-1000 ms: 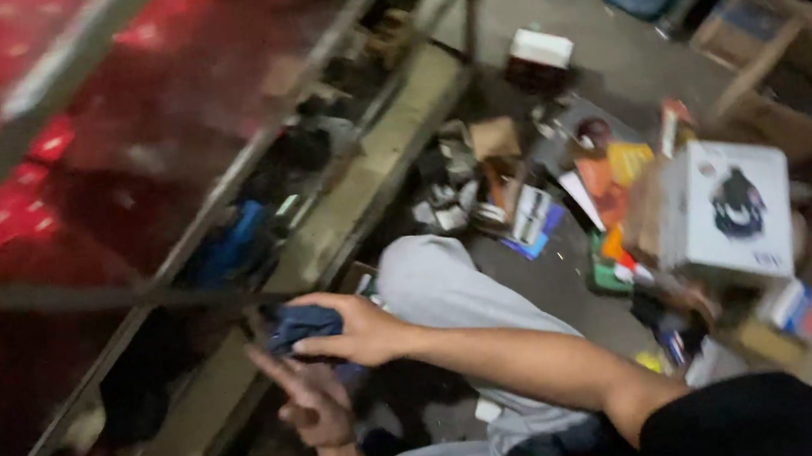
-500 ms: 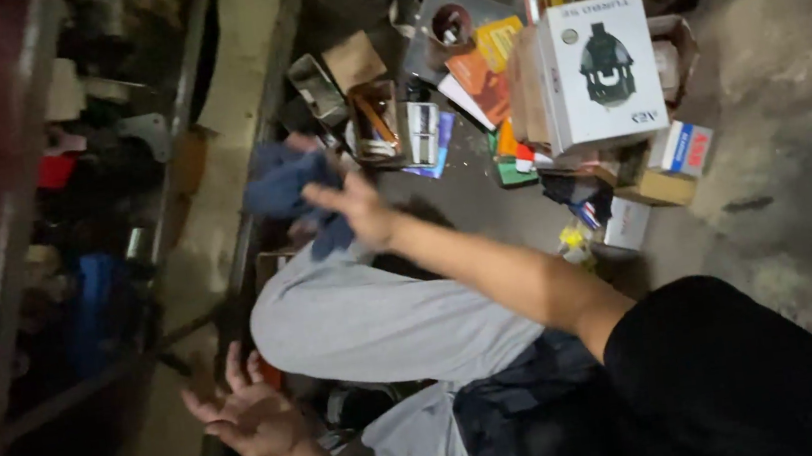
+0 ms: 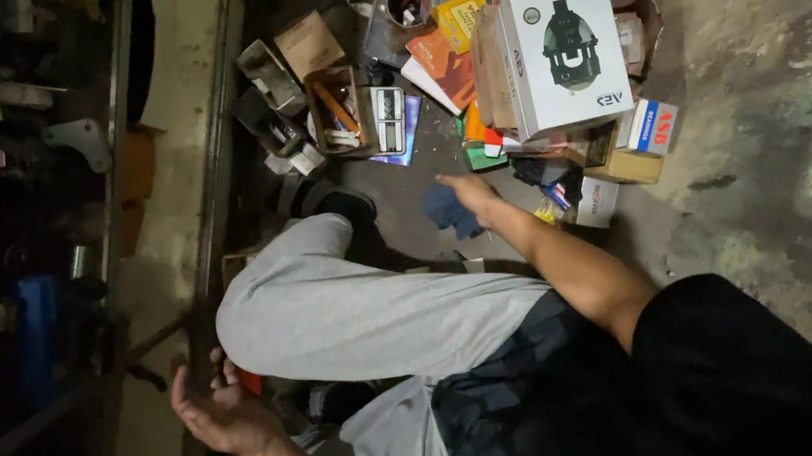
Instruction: The person cleans boxes of motorcycle parts by picking up each box, holding it with one hand, and wiping its surfaces with a cloth held in the other hand, then placing the cleaned box onto a shelf.
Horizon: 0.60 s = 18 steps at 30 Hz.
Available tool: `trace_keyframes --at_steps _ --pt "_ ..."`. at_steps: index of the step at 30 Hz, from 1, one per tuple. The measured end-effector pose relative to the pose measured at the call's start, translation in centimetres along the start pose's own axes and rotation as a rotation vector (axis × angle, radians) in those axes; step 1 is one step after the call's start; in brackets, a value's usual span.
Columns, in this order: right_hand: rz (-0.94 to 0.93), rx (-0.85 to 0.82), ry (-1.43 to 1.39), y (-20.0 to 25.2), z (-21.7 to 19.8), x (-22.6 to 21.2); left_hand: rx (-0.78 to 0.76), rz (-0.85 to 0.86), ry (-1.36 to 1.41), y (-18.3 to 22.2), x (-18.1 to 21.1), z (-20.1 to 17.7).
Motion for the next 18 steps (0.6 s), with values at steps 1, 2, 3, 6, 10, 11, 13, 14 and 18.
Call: trace_keyframes --at_steps 1,2,3,6,10,11,13,14,18 --pt "0.052 0.041 -0.053 -1.1 -0.6 1.1 -0.007 -0.007 -0.031 -0.2 -0.2 0.1" --pt "0.051 0.04 -0.055 -1.4 -0.6 0.6 -0.008 -0.005 -0.031 -0.3 -0.5 0.1" --pt "0.113 0.193 0.047 -1.5 -1.7 0.4 -0.024 0.0 -0.005 -0.5 -0.8 0.2" --pt "0.137 0.458 0.094 -6.2 -3.8 3.2 -0.049 0.003 0.041 -0.6 -1.9 -0.4" --pt "0.09 0.677 -0.196 -9.7 -4.1 4.7 -0.076 -0.015 0.056 -0.7 -2.7 -1.0" --pt "0.089 0.671 -0.193 -10.0 -3.5 4.2 -0.07 -0.011 0.054 -0.7 -3.1 -1.4" --pt "0.084 0.767 -0.331 -9.6 -2.6 4.4 -0.079 -0.028 0.021 -0.4 -3.8 -2.3" --pt "0.084 0.763 -0.329 -10.6 -2.2 4.3 -0.075 -0.027 0.019 -0.4 -3.6 -2.0" --pt "0.135 0.929 -0.417 -8.2 -1.2 1.8 -0.097 -0.038 -0.037 0.0 -3.2 -1.2"
Point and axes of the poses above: each hand's wrist, its own y-axis away from the middle knuckle, its own z-axis out of the palm, x = y × z, the point moved 7 cm from there along -y, towards the middle knuckle, and after that the axes turned 5 degrees about y, right-handed, at the moved point
